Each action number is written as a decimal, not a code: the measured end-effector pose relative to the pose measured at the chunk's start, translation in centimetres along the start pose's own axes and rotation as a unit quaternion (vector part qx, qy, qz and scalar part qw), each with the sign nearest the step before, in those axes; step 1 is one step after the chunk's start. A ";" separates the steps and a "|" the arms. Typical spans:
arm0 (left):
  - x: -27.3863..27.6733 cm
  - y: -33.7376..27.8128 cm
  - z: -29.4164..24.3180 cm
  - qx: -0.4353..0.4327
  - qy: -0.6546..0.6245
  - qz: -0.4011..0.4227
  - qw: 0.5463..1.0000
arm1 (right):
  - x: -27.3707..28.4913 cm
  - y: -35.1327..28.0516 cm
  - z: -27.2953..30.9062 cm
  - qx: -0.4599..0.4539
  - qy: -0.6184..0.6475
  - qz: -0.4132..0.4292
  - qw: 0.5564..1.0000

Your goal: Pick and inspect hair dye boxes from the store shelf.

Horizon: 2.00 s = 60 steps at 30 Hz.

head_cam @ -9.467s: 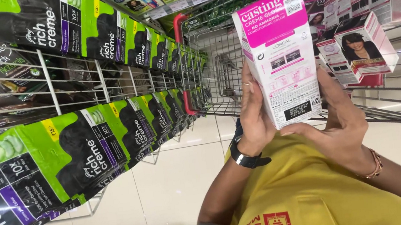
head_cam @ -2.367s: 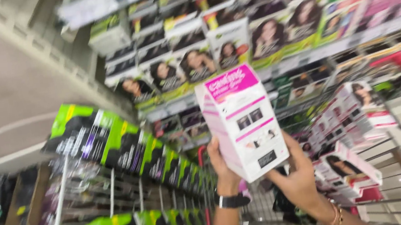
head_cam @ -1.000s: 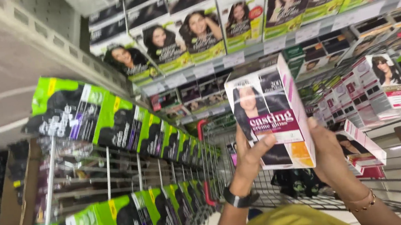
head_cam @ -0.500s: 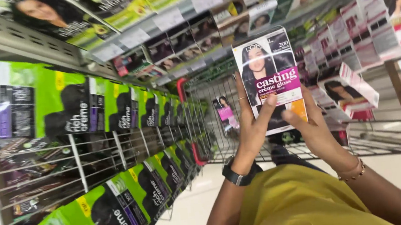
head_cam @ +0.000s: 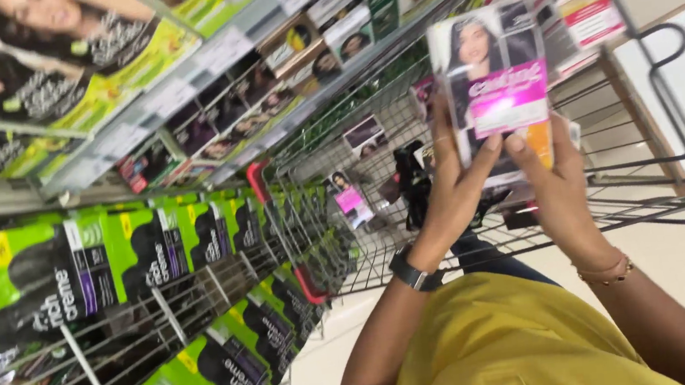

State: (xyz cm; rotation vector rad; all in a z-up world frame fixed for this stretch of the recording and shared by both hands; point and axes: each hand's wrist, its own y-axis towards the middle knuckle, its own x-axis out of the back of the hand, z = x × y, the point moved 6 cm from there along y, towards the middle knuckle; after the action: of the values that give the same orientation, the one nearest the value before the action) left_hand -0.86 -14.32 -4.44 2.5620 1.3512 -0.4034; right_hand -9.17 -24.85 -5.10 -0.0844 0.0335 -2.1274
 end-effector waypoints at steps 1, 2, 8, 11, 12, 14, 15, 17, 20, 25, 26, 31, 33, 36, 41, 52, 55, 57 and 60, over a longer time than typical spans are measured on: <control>-1.1 1.1 0.8 -0.010 0.036 0.003 0.999 | 1.3 0.7 0.5 -0.003 0.029 -0.034 0.999; -2.3 2.2 1.6 -0.020 0.071 0.005 0.997 | 2.7 1.3 1.1 -0.006 0.058 -0.067 0.996; -8.8 12.0 4.0 -0.079 0.133 -0.020 0.988 | 8.5 7.7 2.6 -0.034 0.150 -0.089 0.984; -10.5 15.2 6.4 -0.030 -0.011 -0.004 0.999 | 10.4 10.1 0.4 -0.044 0.164 -0.080 0.982; -10.6 15.8 7.3 -0.034 -0.010 -0.001 0.999 | 10.7 10.5 -0.2 -0.038 0.166 -0.081 0.982; -10.5 16.9 9.1 -0.038 0.047 -0.011 0.998 | 11.3 11.2 -1.6 -0.043 0.153 -0.095 0.983; -10.7 16.8 9.0 -0.041 0.048 -0.009 0.998 | 11.6 11.2 -1.9 -0.040 0.154 -0.095 0.983; -11.1 16.8 8.9 -0.029 0.067 0.000 0.997 | 12.2 11.4 -2.6 -0.043 0.144 -0.098 0.984; -11.6 16.9 8.0 -0.054 0.199 -0.024 0.978 | 13.1 10.5 -0.3 0.033 0.025 -0.125 0.991; -11.3 16.1 10.1 -0.068 0.281 -0.034 0.957 | 13.6 9.2 0.8 0.117 -0.093 -0.128 0.980; -11.3 15.6 10.0 -0.077 0.290 -0.040 0.953 | 13.7 8.5 2.0 0.104 -0.154 -0.167 0.968; -11.9 11.6 2.3 -0.148 0.333 -0.051 0.930 | 11.7 4.3 8.9 0.216 -0.270 -0.236 0.908; -12.3 10.7 -2.2 -0.218 0.325 -0.034 0.919 | 10.5 3.8 11.8 0.243 -0.231 -0.246 0.910; -13.6 9.5 -8.4 -0.288 0.231 0.031 0.929 | 9.2 3.7 15.7 0.315 -0.241 -0.246 0.884; -15.5 10.2 -15.6 -0.215 0.210 0.065 0.952 | 8.4 5.7 21.4 0.402 -0.179 -0.194 0.877; -24.9 24.5 -20.6 -0.218 0.262 0.060 0.938 | 15.4 20.0 31.3 0.520 -0.171 -0.187 0.815; -27.9 30.6 -21.6 -0.350 0.314 0.028 0.882 | 18.4 26.8 33.2 0.543 -0.177 -0.201 0.796; -30.0 33.4 -23.3 -0.464 0.342 -0.003 0.817 | 20.0 30.6 34.9 0.559 -0.173 -0.203 0.785; -31.5 38.8 -24.9 -0.441 0.339 -0.038 0.830 | 21.9 36.4 37.1 0.530 -0.159 -0.213 0.805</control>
State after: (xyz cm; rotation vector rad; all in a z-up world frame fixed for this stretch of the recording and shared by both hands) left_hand 17.80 -52.29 31.99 1.8577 1.3499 1.0018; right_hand 12.87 -62.34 30.79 0.2404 -1.4793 -2.2311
